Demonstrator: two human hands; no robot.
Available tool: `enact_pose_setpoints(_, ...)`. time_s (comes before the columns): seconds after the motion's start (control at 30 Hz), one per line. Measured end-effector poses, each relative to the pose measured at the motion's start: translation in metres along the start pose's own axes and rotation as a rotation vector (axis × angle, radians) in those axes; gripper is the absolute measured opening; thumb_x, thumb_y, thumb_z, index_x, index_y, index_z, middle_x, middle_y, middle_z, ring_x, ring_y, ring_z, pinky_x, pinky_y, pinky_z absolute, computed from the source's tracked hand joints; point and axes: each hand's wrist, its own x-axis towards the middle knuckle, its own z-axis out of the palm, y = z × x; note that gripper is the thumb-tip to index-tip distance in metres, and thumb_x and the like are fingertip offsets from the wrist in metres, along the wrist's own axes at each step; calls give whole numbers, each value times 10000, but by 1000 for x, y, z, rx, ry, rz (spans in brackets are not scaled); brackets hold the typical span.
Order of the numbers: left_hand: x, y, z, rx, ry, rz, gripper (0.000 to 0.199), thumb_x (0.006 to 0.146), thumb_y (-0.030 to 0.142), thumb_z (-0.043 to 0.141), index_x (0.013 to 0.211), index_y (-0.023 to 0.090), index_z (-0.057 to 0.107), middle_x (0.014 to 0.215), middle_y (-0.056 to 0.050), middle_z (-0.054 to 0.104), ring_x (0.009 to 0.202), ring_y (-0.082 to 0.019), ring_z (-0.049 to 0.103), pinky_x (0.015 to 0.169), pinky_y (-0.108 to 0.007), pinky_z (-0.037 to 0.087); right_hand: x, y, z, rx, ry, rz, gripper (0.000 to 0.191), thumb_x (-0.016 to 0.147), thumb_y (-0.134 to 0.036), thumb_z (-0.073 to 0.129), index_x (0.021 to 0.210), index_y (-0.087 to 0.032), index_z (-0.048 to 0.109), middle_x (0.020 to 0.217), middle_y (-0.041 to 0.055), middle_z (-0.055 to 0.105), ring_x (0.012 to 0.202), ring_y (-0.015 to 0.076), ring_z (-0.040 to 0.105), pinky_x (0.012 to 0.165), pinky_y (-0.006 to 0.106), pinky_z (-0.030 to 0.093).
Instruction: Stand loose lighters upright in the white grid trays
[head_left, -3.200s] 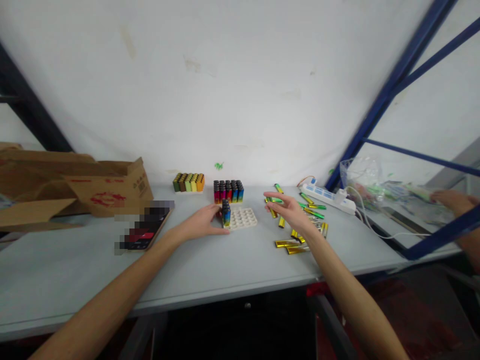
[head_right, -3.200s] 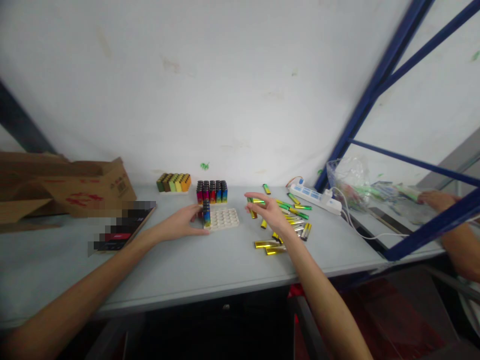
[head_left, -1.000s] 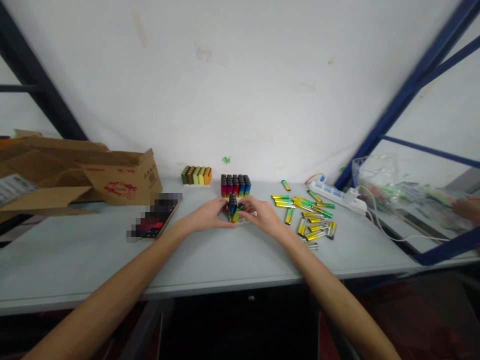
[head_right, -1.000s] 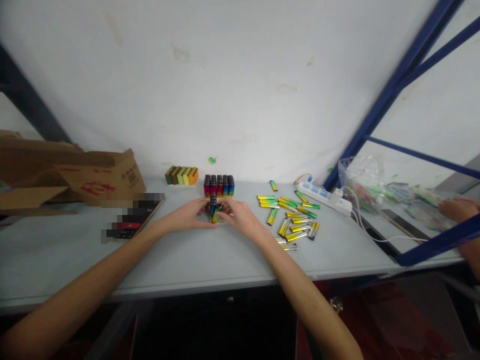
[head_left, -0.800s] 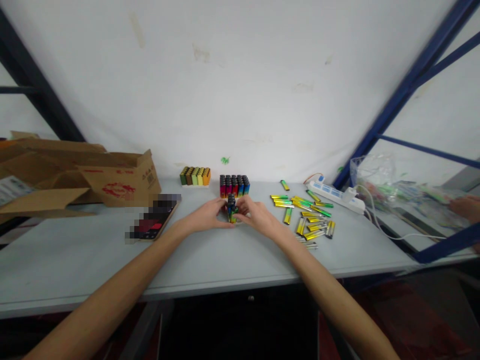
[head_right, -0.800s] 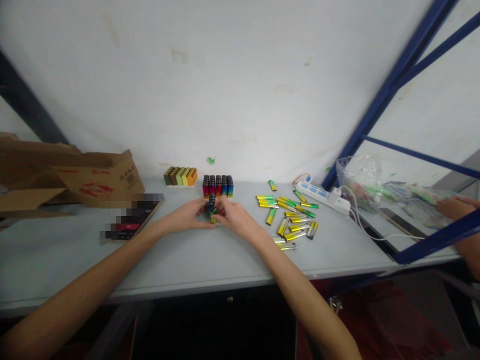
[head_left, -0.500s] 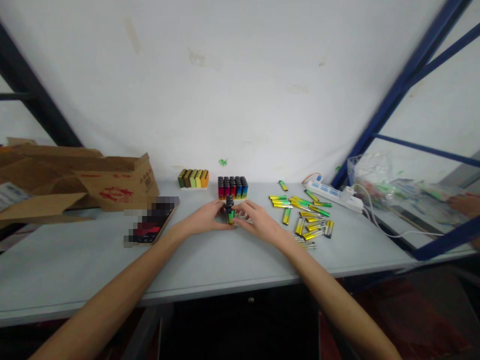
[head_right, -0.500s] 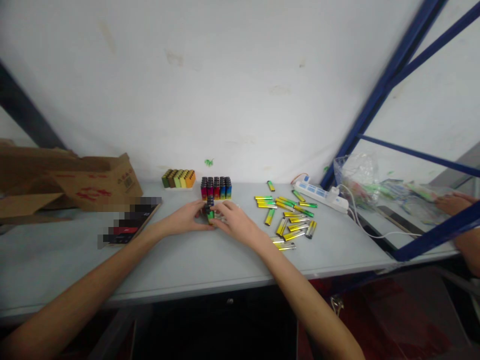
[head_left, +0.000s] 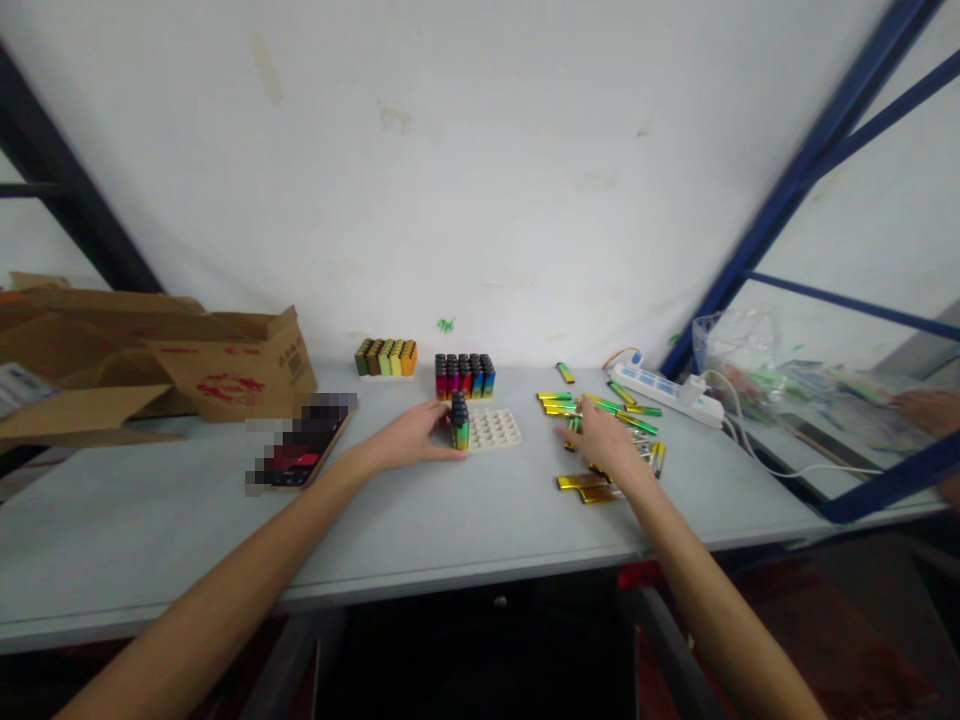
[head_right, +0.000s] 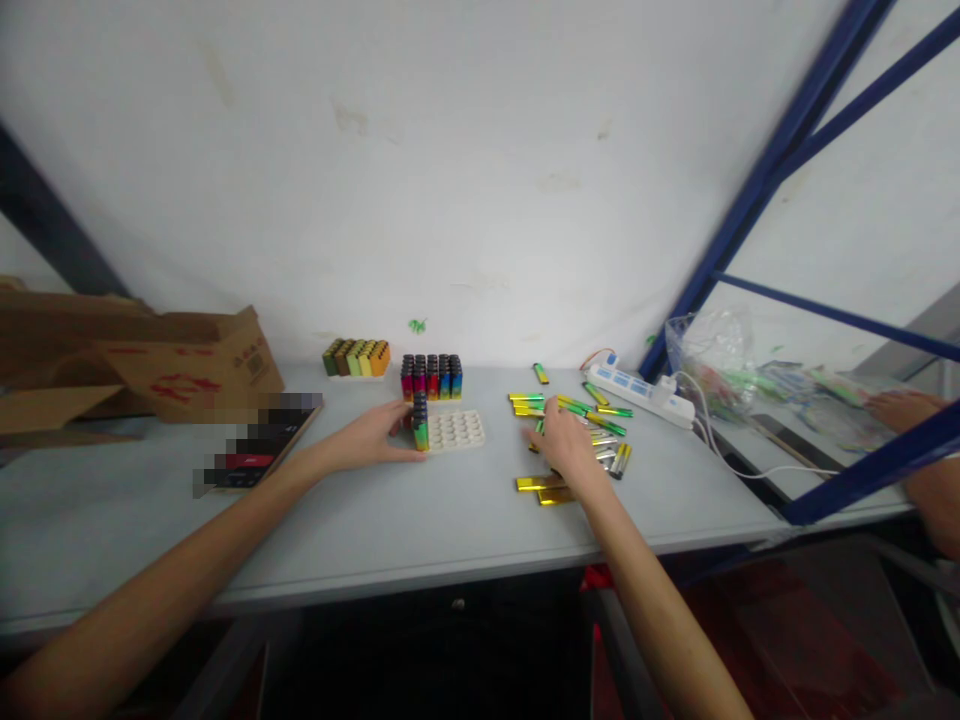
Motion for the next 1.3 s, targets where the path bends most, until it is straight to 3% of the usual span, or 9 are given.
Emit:
enact_pose_setpoints(0.17, 0, 1, -2, 7, -5, 0, 635, 706, 648, 776, 1090, 155, 662, 1070, -124, 707, 924, -306, 668, 827, -389, 534, 6, 2, 3, 87, -46, -17, 428, 916, -220, 663, 1309, -103, 544, 1064, 162, 743, 995, 278, 705, 804, 311, 457)
enact_pose_setpoints(0.27, 0, 1, -2, 9, -13, 7, 619, 698, 653, 778, 1042, 149, 674, 1022, -117, 709, 893, -298, 666, 805, -378, 531, 8, 6, -2, 145, -73, -103, 189, 909, -209, 656, 1076, -122, 669, 991, 144, 751, 950, 266, 710, 814, 319, 479)
enact_pose_setpoints(0.37, 0, 0, -3, -7, -5, 22, 636, 678, 645, 794, 1068, 155, 683, 1024, -106, 720, 878, -286, 664, 798, -367, 530, 5, -1, -11, 363, -79, -220, 153, 922, -279, 638, 826, -161, 654, 885, 102, 737, 849, 242, 719, 774, 325, 517)
enact_pose_setpoints(0.5, -1, 0, -3, 0, -3, 18, 658, 676, 637, 795, 1111, 155, 686, 1031, -103, 726, 874, -283, 664, 795, -368, 532, 0, -29, -26, 899, -204, -359, 295, 946, -481, 602, 943, -186, 595, 888, 49, 710, 772, 193, 726, 688, 304, 552)
enact_pose_setpoints(0.63, -1, 2, -4, -18, -20, 24, 697, 693, 614, 798, 1194, 149, 666, 1092, -114, 727, 919, -291, 670, 814, -371, 537, 6, -64, -33, 1144, -251, -435, 364, 937, -564, 582, 1025, -218, 514, 867, 10, 672, 642, 121, 611, 570, 247, 472)
enact_pose_setpoints(0.73, -1, 1, -4, -25, -24, 37, 693, 707, 604, 796, 1210, 149, 655, 1115, -114, 724, 938, -289, 668, 833, -373, 534, 16, -87, -30, 1154, -145, -401, 378, 955, -610, 522, 989, -234, 496, 659, -71, 528, 544, 108, 459, 520, 231, 372)
enact_pose_setpoints(0.93, -1, 0, -2, -31, -24, 62, 620, 717, 582, 798, 1145, 153, 666, 1108, -113, 720, 942, -288, 663, 847, -376, 529, 22, -112, -13, 901, 347, -309, 508, 991, -627, 440, 694, -216, 455, 607, -51, 415, 605, 123, 388, 588, 265, 294)
enact_pose_setpoints(1.07, -1, 3, -4, -33, -40, 54, 656, 726, 570, 796, 1205, 146, 654, 1127, -112, 722, 961, -292, 668, 843, -366, 528, 18, -110, -3, 858, 412, -264, 542, 955, -598, 476, 588, -225, 335, 564, -55, 290, 580, 116, 297, 570, 286, 206)
enact_pose_setpoints(1.3, -2, 6, -5, -48, -36, 45, 629, 722, 540, 802, 1184, 138, 659, 1115, -107, 723, 962, -286, 669, 848, -355, 527, 18, -107, 3, 854, 423, -232, 398, 862, -463, 454, 567, -238, 311, 542, -54, 271, 557, 114, 290, 562, 287, 177)
